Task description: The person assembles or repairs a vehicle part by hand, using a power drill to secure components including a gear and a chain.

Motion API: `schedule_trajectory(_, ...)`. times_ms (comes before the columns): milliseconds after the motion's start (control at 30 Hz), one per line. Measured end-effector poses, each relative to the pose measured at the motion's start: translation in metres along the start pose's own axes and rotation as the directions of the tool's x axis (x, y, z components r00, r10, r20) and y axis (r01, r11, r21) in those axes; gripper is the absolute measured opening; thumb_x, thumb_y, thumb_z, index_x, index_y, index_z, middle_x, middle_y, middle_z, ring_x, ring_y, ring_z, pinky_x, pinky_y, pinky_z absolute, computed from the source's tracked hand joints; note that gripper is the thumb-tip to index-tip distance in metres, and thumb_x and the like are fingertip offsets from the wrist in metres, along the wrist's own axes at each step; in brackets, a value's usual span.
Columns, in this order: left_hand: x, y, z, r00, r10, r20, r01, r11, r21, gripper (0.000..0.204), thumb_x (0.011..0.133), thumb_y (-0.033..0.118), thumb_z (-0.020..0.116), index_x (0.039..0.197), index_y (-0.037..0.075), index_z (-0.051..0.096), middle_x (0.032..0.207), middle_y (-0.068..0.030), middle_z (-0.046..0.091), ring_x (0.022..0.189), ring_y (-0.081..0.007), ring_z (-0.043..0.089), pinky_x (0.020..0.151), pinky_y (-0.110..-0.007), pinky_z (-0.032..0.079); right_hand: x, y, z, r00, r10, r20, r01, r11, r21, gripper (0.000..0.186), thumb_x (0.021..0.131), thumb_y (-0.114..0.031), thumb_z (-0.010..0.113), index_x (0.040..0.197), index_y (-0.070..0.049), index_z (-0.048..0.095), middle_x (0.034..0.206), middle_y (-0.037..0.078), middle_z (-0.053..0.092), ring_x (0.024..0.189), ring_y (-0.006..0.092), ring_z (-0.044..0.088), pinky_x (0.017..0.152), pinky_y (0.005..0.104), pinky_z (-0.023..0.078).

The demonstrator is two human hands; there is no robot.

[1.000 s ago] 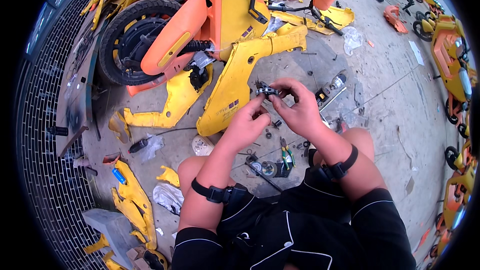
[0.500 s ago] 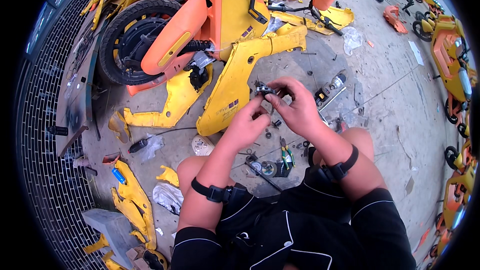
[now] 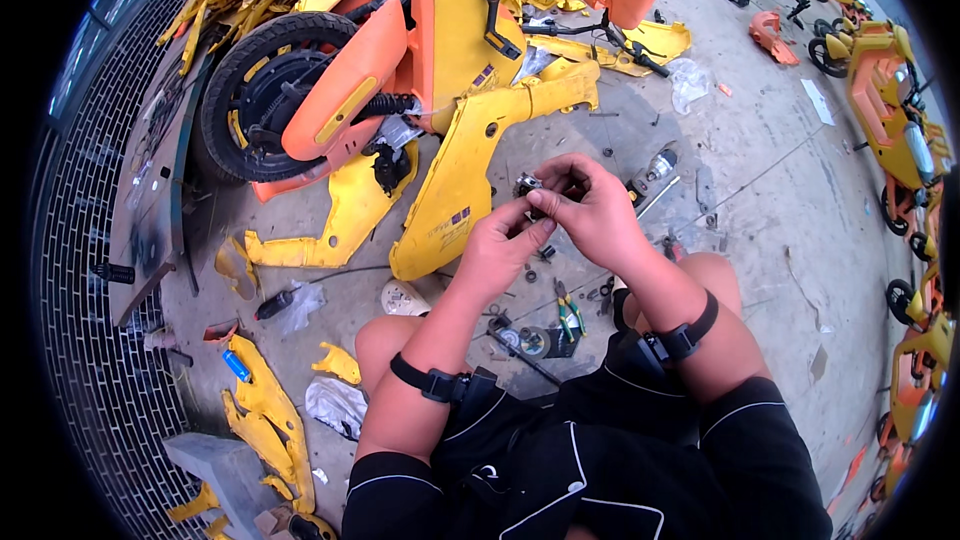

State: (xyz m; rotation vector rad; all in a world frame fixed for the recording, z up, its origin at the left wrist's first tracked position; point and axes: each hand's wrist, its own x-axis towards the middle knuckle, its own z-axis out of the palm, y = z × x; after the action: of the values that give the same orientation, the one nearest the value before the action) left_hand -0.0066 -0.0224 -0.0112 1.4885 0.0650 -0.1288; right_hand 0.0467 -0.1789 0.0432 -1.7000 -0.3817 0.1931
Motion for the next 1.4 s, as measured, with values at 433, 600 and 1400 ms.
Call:
schedule_trajectory(433, -0.014, 0.006, 0.008, 0.998, 0.032, -0.050, -0.031, 0.999, 0.023, 0.020, 0.089, 0.012, 0.078, 0.104, 0.000, 0.072, 0.075, 0.0055, 0.060, 0.067, -0.0043, 0.048, 0.058, -0.023, 0.038, -0.016, -0.021, 0.002, 0.992, 0.001, -0.126, -0.011, 0.997, -0.071, 0.020, 0.087, -0.009, 0.077, 0.102, 0.000, 0.068, 0.087, 0.006, 0.071, 0.075, 0.0108, 0.063, 0.068, 0.0278, 0.054)
schedule_trajectory(600, -0.015, -0.001, 0.009, 0.996, 0.076, -0.047, -0.074, 0.996, 0.044, 0.026, 0.084, 0.016, 0.082, 0.103, 0.001, 0.074, 0.070, 0.0046, 0.061, 0.065, -0.0040, 0.048, 0.057, -0.024, 0.039, -0.019, -0.018, 0.003, 0.984, -0.069, -0.165, 0.051, 0.992, -0.111, 0.020, 0.086, -0.011, 0.077, 0.099, 0.000, 0.068, 0.086, 0.006, 0.071, 0.074, 0.0110, 0.063, 0.068, 0.0281, 0.053)
schedule_trajectory(1400, -0.019, -0.002, 0.010, 0.999, 0.028, -0.035, -0.030, 0.999, -0.045, 0.021, 0.090, 0.017, 0.077, 0.104, 0.002, 0.075, 0.077, 0.0031, 0.065, 0.066, -0.0051, 0.052, 0.060, -0.023, 0.043, -0.014, -0.027, 0.004, 0.998, 0.039, -0.045, -0.040, 0.999, -0.025, 0.021, 0.088, -0.009, 0.074, 0.104, 0.003, 0.066, 0.087, 0.005, 0.068, 0.076, 0.0101, 0.060, 0.068, 0.0273, 0.052)
